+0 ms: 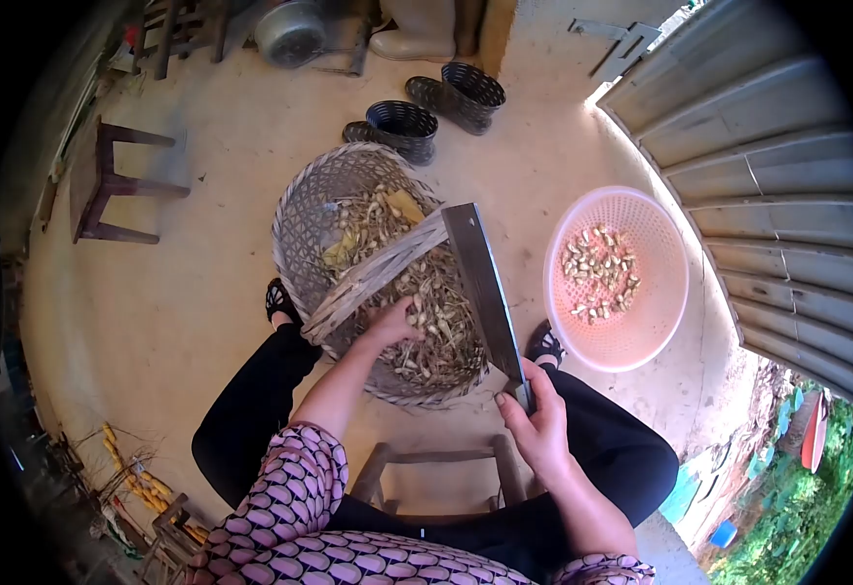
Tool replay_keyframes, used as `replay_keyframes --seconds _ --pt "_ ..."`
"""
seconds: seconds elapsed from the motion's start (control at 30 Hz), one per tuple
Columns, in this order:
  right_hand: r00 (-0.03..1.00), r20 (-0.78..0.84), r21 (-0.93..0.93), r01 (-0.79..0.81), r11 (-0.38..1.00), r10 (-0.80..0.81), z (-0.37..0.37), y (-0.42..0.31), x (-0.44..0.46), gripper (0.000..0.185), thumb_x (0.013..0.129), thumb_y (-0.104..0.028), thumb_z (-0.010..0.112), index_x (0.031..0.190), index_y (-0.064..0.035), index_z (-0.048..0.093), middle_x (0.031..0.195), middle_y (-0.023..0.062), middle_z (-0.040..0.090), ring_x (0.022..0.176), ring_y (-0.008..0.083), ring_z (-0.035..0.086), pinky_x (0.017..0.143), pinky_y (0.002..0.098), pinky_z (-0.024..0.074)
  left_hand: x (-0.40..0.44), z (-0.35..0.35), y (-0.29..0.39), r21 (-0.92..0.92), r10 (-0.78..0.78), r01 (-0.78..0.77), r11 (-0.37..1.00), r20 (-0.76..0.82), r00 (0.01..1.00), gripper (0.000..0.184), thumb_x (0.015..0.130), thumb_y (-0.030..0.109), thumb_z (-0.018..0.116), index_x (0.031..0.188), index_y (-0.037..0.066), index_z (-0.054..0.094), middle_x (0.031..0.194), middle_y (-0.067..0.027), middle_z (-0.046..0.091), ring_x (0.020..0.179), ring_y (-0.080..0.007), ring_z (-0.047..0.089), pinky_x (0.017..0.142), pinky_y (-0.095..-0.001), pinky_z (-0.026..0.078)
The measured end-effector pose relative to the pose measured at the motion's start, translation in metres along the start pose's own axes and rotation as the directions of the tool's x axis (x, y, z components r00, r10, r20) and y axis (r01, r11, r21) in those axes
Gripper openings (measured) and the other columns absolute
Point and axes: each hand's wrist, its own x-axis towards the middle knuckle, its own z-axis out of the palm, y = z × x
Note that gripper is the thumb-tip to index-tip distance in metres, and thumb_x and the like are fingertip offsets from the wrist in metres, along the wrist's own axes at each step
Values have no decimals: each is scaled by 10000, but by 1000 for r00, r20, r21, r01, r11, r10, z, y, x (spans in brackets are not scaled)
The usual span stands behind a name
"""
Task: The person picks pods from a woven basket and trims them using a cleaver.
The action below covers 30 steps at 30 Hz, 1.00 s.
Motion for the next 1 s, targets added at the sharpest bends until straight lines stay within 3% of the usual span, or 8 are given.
replay_keyframes --seconds 0.03,0.13,0.23,0.5,0.7,0.83,0.9,1.0 --pt "1000 3 1 9 1000 -9 1 -3 -1 421 809 38 567 1213 14 450 936 4 554 816 53 489 735 190 414 -15 8 18 202 -40 51 978 -60 997 867 555 364 791 1301 174 391 1194 -182 529 1144 -307 469 940 -420 297" --pt "1000 -4 4 23 1000 -23 8 -7 -6 411 813 29 573 1205 -16 458 760 -44 499 613 11 424 527 161 353 -36 26 27 131 38 -29 991 -67 997 875 550 362 791 1303 211 372 1178 -196 534 1147 -316 464 949 -431 248" --pt "999 30 -15 25 1000 -25 8 -9 -15 413 813 29 573 1207 -19 457 732 -39 498 609 17 431 530 166 362 -62 50 36 35 202 -199 979 -104 974 661 591 257 774 1171 273 458 961 -60 635 999 -244 552 888 -414 256" --pt "967 39 -113 253 961 -251 0 1 -36 397 803 -20 597 1182 2 479 760 -7 533 631 41 474 556 196 400 -116 73 44 53 319 -350 935 -556 768 330 630 130 695 944 200 626 971 -22 628 987 -200 552 891 -383 282" --pt "957 28 -75 290 954 -288 0 -9 -40 417 815 -30 582 1214 -33 459 736 -50 453 579 22 409 502 177 356 -138 52 33 214 476 -431 877 -513 714 325 643 81 687 940 214 691 975 -53 618 960 -208 566 865 -361 336" --pt "962 20 -27 273 962 -273 0 -11 -43 414 810 -30 583 1208 -41 466 705 -45 450 544 30 406 479 186 348 -132 49 30 -240 408 -603 761 -545 732 255 789 15 579 1025 74 655 942 -75 630 786 -138 597 658 -252 482" --pt "974 19 11 227 974 -227 2 -10 -43 403 812 -28 578 1200 -40 469 691 -42 452 527 34 407 469 189 346 -144 44 42 -734 134 -404 546 -399 907 265 853 51 524 1107 7 586 839 -103 634 712 -147 602 639 -240 487" --pt "974 32 31 223 974 -224 3 -6 -40 399 814 -22 573 1197 -35 465 670 -38 455 508 41 409 455 193 341 -149 44 42 -760 156 -449 469 -429 890 214 882 75 488 1068 -6 556 768 -115 627 643 -151 596 589 -250 488"
